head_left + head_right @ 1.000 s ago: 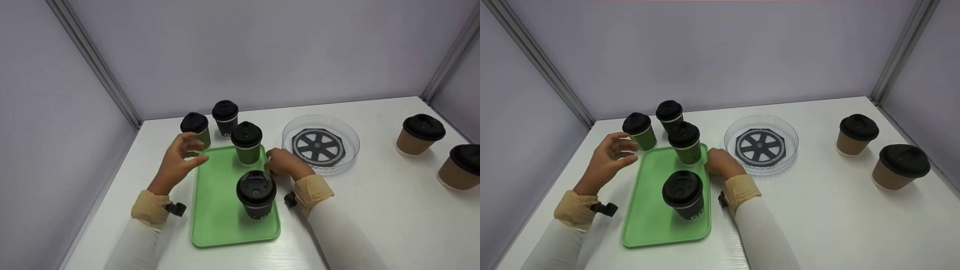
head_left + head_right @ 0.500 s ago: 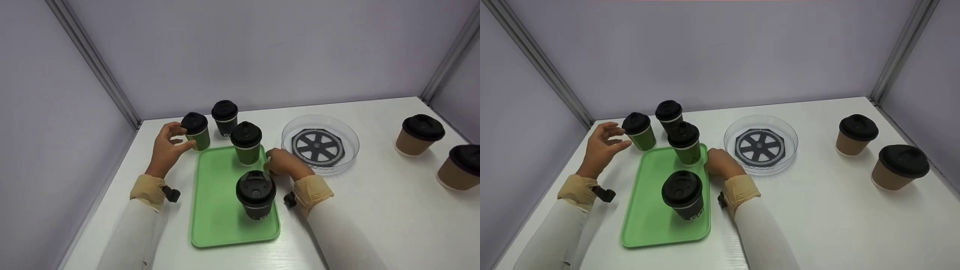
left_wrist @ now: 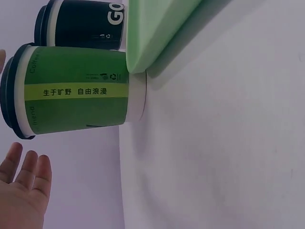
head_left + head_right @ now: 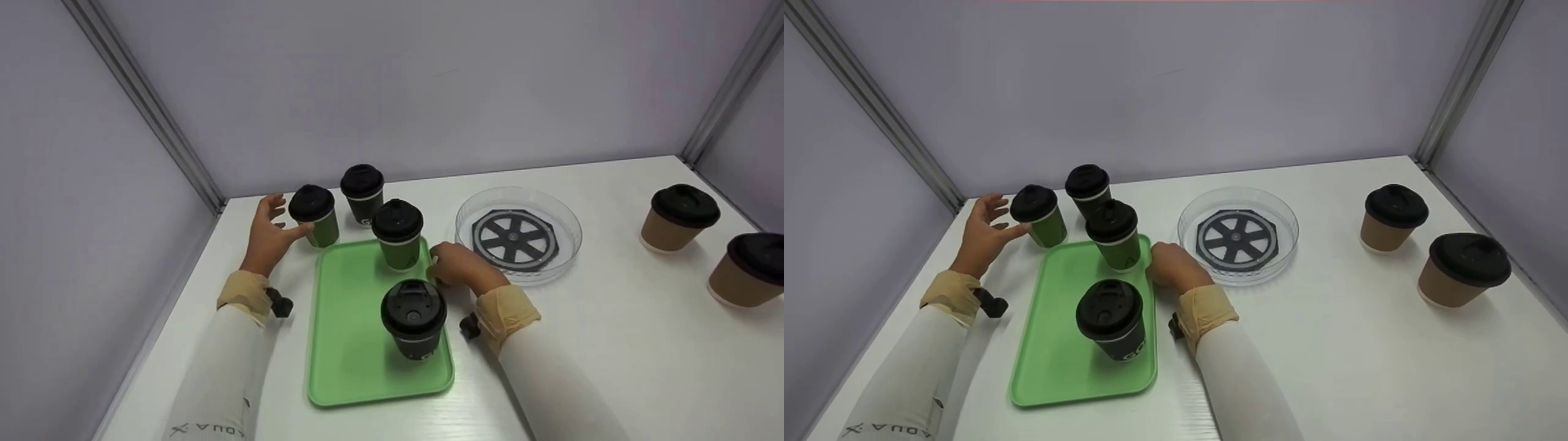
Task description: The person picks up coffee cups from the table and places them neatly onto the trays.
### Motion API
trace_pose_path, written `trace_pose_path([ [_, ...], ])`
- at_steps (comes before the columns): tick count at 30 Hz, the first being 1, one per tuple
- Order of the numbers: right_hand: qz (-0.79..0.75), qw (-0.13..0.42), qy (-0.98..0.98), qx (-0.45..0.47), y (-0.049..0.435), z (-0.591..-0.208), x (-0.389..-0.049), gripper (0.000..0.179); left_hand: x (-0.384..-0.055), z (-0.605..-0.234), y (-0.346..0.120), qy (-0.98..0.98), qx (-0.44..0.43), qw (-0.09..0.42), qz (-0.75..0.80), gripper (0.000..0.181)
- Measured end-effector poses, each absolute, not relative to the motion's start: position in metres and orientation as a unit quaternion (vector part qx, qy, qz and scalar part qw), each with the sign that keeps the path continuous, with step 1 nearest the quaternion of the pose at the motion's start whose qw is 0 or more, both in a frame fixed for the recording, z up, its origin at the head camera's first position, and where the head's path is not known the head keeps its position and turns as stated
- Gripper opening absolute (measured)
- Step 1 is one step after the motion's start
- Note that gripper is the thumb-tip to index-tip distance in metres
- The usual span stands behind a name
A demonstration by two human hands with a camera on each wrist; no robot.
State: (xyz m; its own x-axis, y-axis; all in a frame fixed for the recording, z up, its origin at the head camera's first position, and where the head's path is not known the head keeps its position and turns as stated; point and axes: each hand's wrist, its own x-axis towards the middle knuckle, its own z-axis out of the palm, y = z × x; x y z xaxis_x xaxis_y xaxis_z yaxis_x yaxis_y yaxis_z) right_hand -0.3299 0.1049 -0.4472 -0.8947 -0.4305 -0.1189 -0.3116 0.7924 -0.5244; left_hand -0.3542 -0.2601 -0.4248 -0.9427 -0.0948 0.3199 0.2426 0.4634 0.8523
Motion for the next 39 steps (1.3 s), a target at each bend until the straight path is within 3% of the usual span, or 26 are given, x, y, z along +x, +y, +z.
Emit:
trace_pose_path([
  [7, -0.259, 0.115, 0.938, -0.198, 0.106, -0.446, -0.328, 0.008, -0.365, -0.434, -0.262, -0.819, -0.030, 0.091, -0.565, 0.115],
  [17, -0.256, 0.112, 0.938, -0.207, 0.104, -0.449, -0.328, 0.010, -0.378, -0.442, -0.257, -0.805, -0.017, 0.054, -0.590, 0.112],
  [39, -0.258, 0.115, 0.938, -0.199, 0.105, -0.447, -0.329, 0.004, -0.381, -0.451, -0.258, -0.791, -0.012, 0.101, -0.603, 0.091],
])
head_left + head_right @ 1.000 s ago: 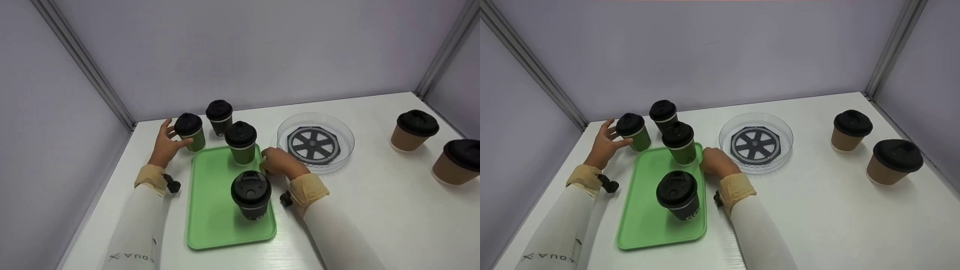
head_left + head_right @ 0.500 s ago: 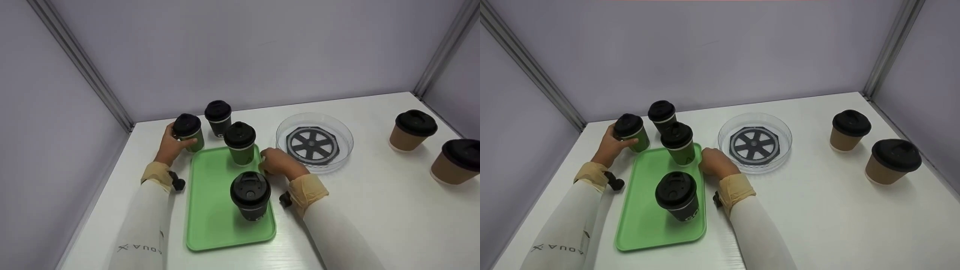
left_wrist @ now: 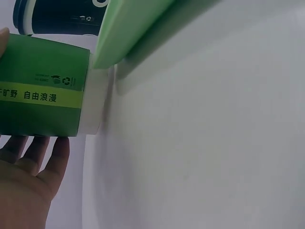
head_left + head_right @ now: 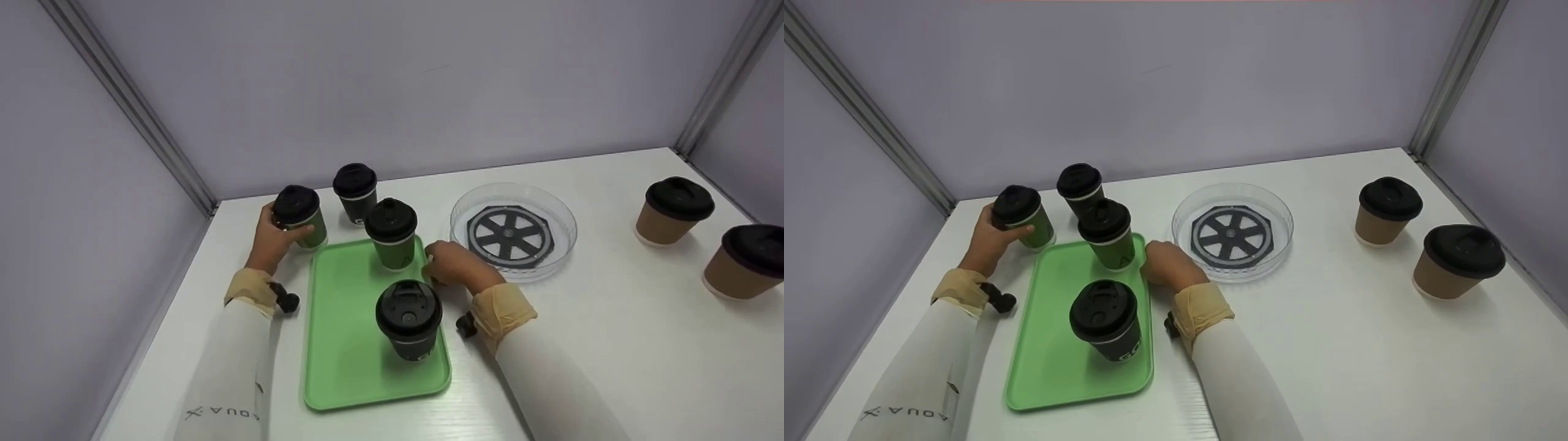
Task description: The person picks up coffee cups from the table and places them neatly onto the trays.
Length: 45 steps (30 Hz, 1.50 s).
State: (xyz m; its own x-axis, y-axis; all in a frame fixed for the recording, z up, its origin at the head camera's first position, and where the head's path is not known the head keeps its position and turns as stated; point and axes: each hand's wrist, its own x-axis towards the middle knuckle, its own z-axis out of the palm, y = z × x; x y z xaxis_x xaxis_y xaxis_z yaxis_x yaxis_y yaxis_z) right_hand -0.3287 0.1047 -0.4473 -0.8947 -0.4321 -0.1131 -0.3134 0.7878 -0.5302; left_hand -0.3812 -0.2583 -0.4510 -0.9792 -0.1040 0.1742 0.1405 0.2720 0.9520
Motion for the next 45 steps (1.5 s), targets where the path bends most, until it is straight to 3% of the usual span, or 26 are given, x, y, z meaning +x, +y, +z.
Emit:
trace_pose_path([
  [15, -0.258, 0.126, 0.938, -0.196, 0.105, -0.447, -0.329, 0.004, -0.337, -0.409, -0.246, -0.784, -0.044, 0.105, -0.610, 0.089],
  [25, -0.251, 0.113, 0.940, -0.203, 0.104, -0.447, -0.330, 0.004, -0.327, -0.422, -0.238, -0.781, -0.048, 0.117, -0.611, 0.087],
  [39, -0.258, 0.122, 0.936, -0.204, 0.105, -0.447, -0.329, 0.005, -0.303, -0.422, -0.221, -0.795, -0.063, 0.069, -0.600, 0.094],
  [45, -0.253, 0.123, 0.937, -0.205, 0.106, -0.445, -0.329, 0.007, -0.285, -0.404, -0.205, -0.792, -0.074, 0.050, -0.604, 0.092],
])
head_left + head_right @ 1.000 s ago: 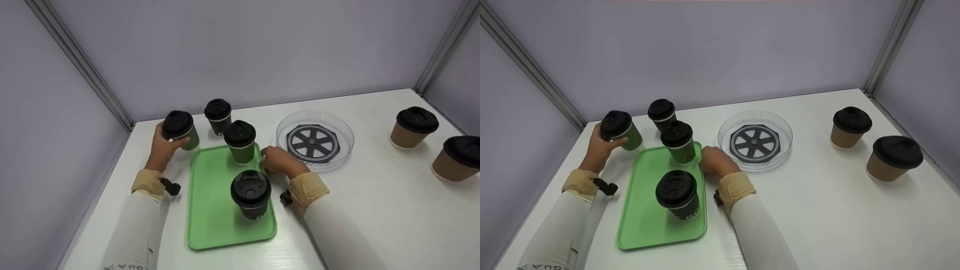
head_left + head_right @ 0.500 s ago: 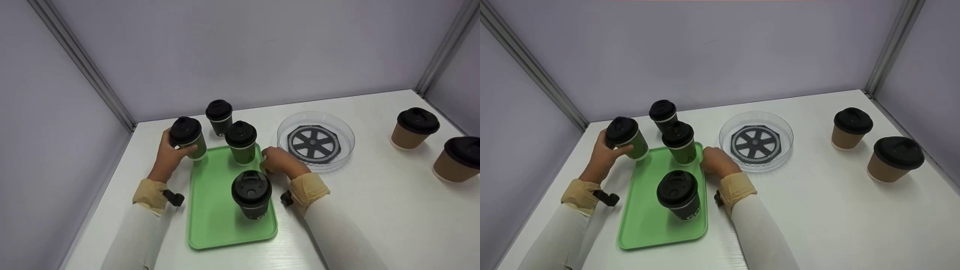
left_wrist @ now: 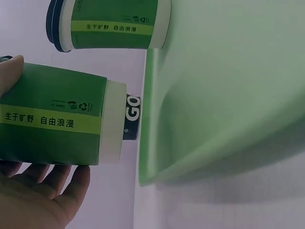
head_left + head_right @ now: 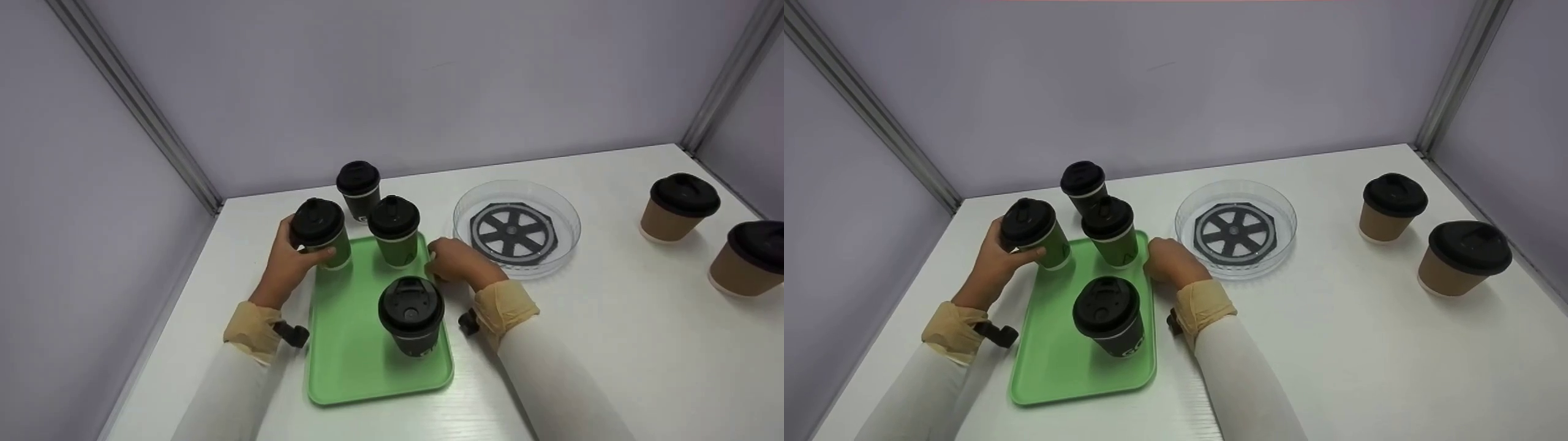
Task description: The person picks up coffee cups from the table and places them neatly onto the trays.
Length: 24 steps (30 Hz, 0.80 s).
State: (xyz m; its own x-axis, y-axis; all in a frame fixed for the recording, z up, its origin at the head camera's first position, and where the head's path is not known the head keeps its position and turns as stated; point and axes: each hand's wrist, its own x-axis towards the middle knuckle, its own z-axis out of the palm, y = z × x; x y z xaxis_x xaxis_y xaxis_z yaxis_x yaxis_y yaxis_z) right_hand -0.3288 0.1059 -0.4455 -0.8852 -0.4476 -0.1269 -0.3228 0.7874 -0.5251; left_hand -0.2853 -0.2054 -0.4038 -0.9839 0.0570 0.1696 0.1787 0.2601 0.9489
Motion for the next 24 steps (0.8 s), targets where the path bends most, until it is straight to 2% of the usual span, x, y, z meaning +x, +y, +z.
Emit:
trace_pose_path([
  [12, -0.263, 0.135, 0.936, -0.191, 0.104, -0.446, -0.328, 0.008, -0.276, -0.403, -0.198, -0.788, -0.108, 0.022, -0.606, 0.091],
  [24, -0.271, 0.126, 0.932, -0.206, 0.106, -0.446, -0.328, 0.004, -0.278, -0.409, -0.202, -0.795, -0.099, 0.005, -0.599, 0.090],
])
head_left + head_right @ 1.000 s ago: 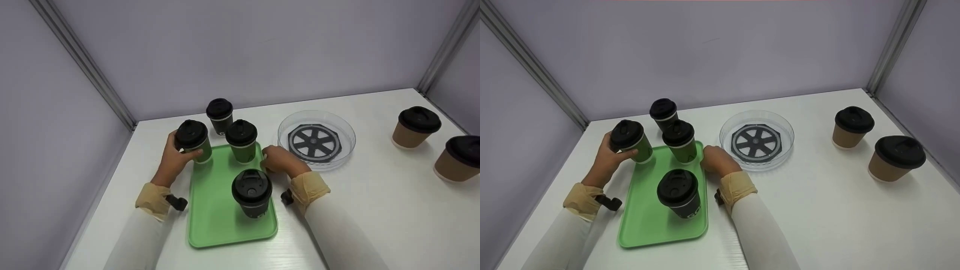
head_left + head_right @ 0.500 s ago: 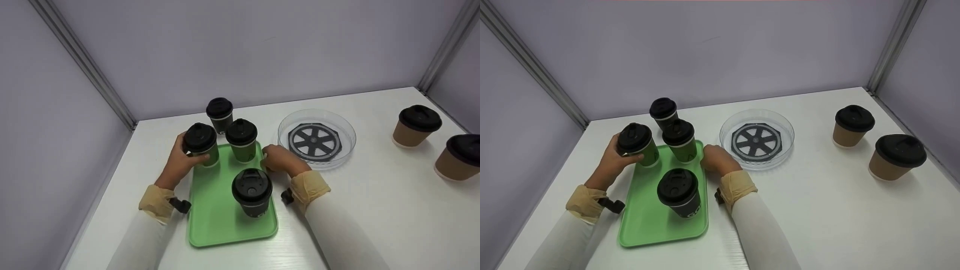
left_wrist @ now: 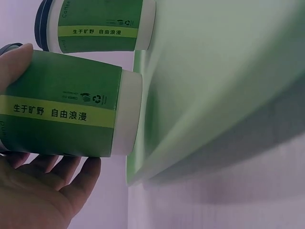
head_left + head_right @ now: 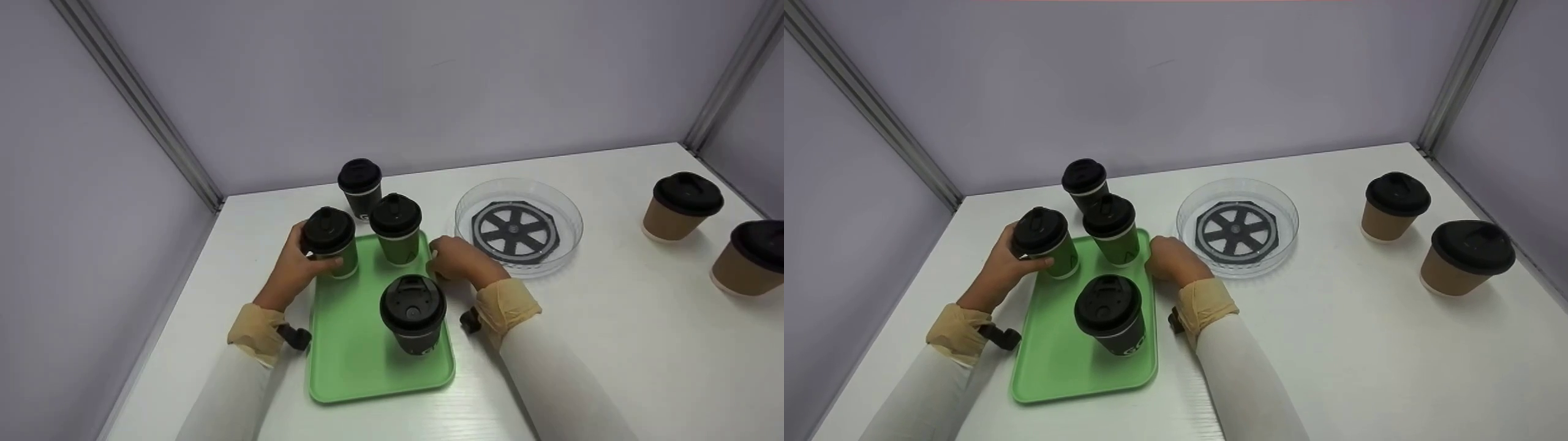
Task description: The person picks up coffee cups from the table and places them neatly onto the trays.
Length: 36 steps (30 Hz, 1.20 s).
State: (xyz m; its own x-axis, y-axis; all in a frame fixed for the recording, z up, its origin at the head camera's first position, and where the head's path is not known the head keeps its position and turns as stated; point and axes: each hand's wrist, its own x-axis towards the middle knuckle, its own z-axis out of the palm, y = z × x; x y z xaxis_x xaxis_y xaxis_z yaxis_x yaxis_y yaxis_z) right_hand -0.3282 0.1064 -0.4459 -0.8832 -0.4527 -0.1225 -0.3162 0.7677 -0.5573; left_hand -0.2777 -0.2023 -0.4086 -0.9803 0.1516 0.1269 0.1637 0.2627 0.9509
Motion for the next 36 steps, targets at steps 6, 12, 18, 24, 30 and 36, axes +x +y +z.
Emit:
trace_pose_path([
  [6, -0.274, 0.130, 0.932, -0.199, 0.1061, -0.4451, -0.3274, 0.005, -0.2796, -0.4090, -0.2016, -0.797, -0.097, -0.005, -0.596, 0.090],
  [12, -0.274, 0.130, 0.932, -0.197, 0.1049, -0.4449, -0.3269, 0.011, -0.2800, -0.4092, -0.2026, -0.797, -0.091, -0.014, -0.597, 0.091],
  [18, -0.266, 0.123, 0.935, -0.202, 0.1054, -0.4454, -0.3287, 0.010, -0.2793, -0.4075, -0.2021, -0.799, -0.091, -0.018, -0.594, 0.090],
  [24, -0.261, 0.122, 0.936, -0.203, 0.1056, -0.4467, -0.3301, 0.010, -0.2807, -0.4088, -0.2031, -0.799, -0.091, -0.026, -0.594, 0.091],
  [30, -0.264, 0.135, 0.935, -0.197, 0.1057, -0.4458, -0.3291, 0.009, -0.2820, -0.4105, -0.2038, -0.799, -0.095, -0.038, -0.593, 0.091],
  [36, -0.264, 0.138, 0.935, -0.194, 0.1051, -0.4451, -0.3287, 0.010, -0.2828, -0.4108, -0.2052, -0.798, -0.093, -0.046, -0.594, 0.090],
])
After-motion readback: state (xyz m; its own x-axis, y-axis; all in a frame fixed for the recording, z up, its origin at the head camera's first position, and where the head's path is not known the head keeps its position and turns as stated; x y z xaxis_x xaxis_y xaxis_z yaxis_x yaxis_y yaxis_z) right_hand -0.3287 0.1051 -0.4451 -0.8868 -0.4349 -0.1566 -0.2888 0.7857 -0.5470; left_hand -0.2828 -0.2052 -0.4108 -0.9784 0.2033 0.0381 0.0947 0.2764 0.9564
